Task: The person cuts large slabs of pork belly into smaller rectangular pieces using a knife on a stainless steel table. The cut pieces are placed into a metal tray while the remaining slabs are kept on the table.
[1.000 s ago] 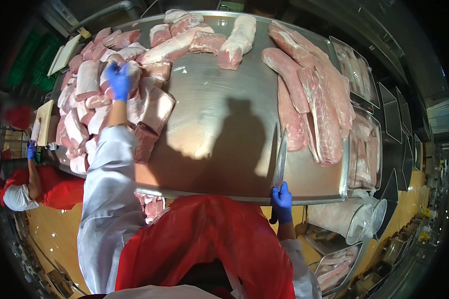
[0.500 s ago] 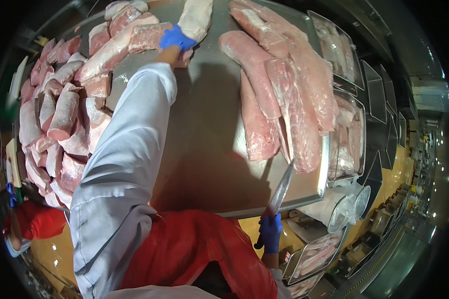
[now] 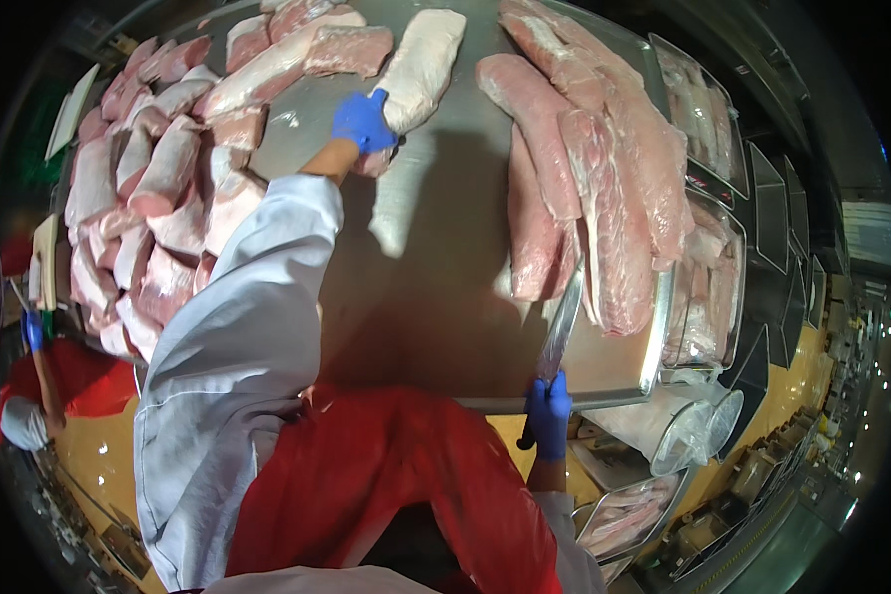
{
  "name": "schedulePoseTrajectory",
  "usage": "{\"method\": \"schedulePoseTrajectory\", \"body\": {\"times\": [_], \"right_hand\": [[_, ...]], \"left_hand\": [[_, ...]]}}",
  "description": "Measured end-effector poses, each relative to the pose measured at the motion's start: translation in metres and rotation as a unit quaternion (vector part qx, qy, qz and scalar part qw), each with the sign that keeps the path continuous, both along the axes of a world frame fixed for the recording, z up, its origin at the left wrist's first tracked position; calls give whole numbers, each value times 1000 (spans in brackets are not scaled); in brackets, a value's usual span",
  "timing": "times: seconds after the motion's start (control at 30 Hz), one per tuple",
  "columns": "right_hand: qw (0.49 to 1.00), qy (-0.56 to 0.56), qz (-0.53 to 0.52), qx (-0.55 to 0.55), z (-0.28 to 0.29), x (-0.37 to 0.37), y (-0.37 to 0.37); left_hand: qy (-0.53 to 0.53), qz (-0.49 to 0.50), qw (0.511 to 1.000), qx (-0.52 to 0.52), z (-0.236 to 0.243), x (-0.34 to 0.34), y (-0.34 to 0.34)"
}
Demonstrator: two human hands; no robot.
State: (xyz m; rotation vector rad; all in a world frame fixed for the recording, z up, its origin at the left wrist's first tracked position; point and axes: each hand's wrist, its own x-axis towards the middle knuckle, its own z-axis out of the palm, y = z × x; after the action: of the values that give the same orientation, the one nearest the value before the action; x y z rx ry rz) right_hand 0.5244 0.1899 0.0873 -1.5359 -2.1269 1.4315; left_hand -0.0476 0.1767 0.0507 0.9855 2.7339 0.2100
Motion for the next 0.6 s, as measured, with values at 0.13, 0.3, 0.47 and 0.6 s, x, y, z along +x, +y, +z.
{"method": "schedulePoseTrajectory", "body": {"times": [0.13, 0.3, 0.47, 0.6], "right_hand": [[997, 38, 59, -34, 8, -32, -11], [935, 30, 308, 171, -47, -66, -14], [885, -6, 428, 182, -26, -182, -60], [833, -23, 504, 227, -20, -234, -88]], "left_hand": [[5, -30, 998, 47, -4, 75, -108], [58, 57, 975, 207, -27, 170, -220], [33, 42, 971, 235, -38, 204, -279], [5, 67, 978, 198, -37, 220, -333]]}}
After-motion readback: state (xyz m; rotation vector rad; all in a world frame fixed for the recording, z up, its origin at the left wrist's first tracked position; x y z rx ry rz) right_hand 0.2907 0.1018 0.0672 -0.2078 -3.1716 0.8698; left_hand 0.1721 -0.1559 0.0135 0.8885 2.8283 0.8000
